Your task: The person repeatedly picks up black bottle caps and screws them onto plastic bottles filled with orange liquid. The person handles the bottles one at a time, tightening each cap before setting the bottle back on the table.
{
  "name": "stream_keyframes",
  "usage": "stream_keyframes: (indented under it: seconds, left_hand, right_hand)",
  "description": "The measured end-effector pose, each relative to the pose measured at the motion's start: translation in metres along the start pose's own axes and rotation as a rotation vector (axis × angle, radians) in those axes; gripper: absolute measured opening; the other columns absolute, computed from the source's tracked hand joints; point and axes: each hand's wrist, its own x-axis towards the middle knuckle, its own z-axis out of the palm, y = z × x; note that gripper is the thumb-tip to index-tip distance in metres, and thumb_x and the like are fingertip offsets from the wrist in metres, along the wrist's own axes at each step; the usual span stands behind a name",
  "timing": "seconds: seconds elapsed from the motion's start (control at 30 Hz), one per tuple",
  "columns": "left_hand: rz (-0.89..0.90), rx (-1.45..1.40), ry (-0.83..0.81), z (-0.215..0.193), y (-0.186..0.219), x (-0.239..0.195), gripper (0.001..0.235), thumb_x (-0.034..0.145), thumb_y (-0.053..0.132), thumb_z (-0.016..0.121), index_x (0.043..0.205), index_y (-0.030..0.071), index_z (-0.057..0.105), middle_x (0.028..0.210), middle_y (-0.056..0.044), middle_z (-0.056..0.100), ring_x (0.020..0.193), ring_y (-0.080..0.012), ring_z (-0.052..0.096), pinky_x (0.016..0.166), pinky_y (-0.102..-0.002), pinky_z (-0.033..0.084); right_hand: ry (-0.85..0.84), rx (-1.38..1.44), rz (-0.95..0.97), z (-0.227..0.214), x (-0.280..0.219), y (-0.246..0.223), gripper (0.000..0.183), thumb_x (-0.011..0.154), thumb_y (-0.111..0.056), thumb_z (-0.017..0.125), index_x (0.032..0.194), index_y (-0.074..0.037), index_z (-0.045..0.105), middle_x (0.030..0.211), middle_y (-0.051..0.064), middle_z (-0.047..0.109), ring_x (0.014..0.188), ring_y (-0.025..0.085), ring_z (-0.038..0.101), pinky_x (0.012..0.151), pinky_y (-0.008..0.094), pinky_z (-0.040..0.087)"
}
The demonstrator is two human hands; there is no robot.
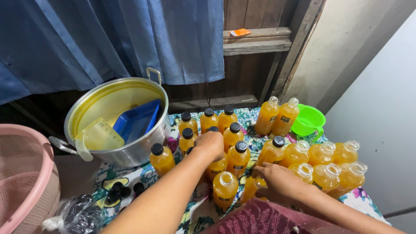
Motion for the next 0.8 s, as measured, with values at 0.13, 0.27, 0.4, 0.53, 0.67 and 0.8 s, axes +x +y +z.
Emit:
stream_keyframes:
  seconds: [0.13, 0.27, 0.4, 0.53, 0.67, 0.8]
  left_hand:
    - [0.01, -0.003, 0.028, 0.001, -0.001, -0.007, 0.03, 0.082, 0.01, 0.074, 0.111, 0.001, 0.075, 0.121, -0.02, 0.071, 0.115, -0.0346, 0.069, 0.096, -0.044, 0.056]
    - [0.033, -0.036, 0.062, 0.003, -0.008, -0.022, 0.03, 0.083, 0.015, 0.076, 0.11, 0.001, 0.073, 0.116, -0.022, 0.071, 0.113, -0.036, 0.068, 0.097, -0.045, 0.055]
    - [0.159, -0.269, 0.514, 0.012, -0.023, -0.038, 0.013, 0.087, 0.004, 0.064, 0.095, 0.004, 0.074, 0.1, -0.016, 0.072, 0.102, -0.0343, 0.068, 0.092, -0.045, 0.053]
    - [0.154, -0.332, 1.033, 0.015, -0.059, -0.04, 0.02, 0.082, -0.004, 0.057, 0.095, 0.004, 0.07, 0.098, -0.017, 0.071, 0.101, -0.0386, 0.065, 0.09, -0.047, 0.051]
    - [-0.206, -0.344, 1.026, 0.024, -0.107, -0.046, 0.034, 0.078, 0.002, 0.061, 0.112, 0.005, 0.065, 0.107, -0.02, 0.071, 0.106, -0.0425, 0.063, 0.09, -0.052, 0.049]
    - [-0.495, -0.76, 0.772, 0.031, -0.142, -0.05, 0.049, 0.086, 0.009, 0.058, 0.135, 0.012, 0.056, 0.111, -0.016, 0.075, 0.109, -0.0382, 0.068, 0.093, -0.049, 0.052]
  right_hand:
    - [-0.086, -0.039, -0.035, -0.028, 0.003, -0.01, 0.054, 0.075, -0.034, 0.082, 0.124, -0.015, 0.07, 0.113, 0.015, 0.071, 0.108, 0.034, 0.068, 0.095, 0.043, 0.054]
    - [-0.01, -0.026, -0.095, -0.056, 0.025, -0.025, 0.045, 0.078, -0.035, 0.079, 0.117, -0.012, 0.074, 0.102, 0.017, 0.074, 0.099, 0.034, 0.072, 0.089, 0.044, 0.056]
    - [0.052, 0.017, -0.132, -0.071, 0.057, -0.045, 0.036, 0.082, -0.031, 0.074, 0.113, -0.013, 0.074, 0.098, 0.018, 0.076, 0.096, 0.034, 0.074, 0.086, 0.044, 0.058]
    - [0.247, 0.09, -0.464, -0.067, 0.1, -0.075, 0.034, 0.081, -0.022, 0.072, 0.111, -0.008, 0.073, 0.106, 0.017, 0.075, 0.097, 0.037, 0.071, 0.085, 0.046, 0.056]
    - [0.212, 0.08, -0.61, -0.051, 0.152, -0.109, 0.045, 0.08, -0.022, 0.075, 0.123, -0.009, 0.069, 0.117, 0.019, 0.07, 0.107, 0.04, 0.067, 0.092, 0.046, 0.054]
    - [0.107, -0.112, -0.702, -0.029, 0.204, -0.147, 0.065, 0.08, -0.024, 0.076, 0.141, -0.014, 0.056, 0.132, 0.016, 0.063, 0.121, 0.039, 0.06, 0.1, 0.047, 0.048]
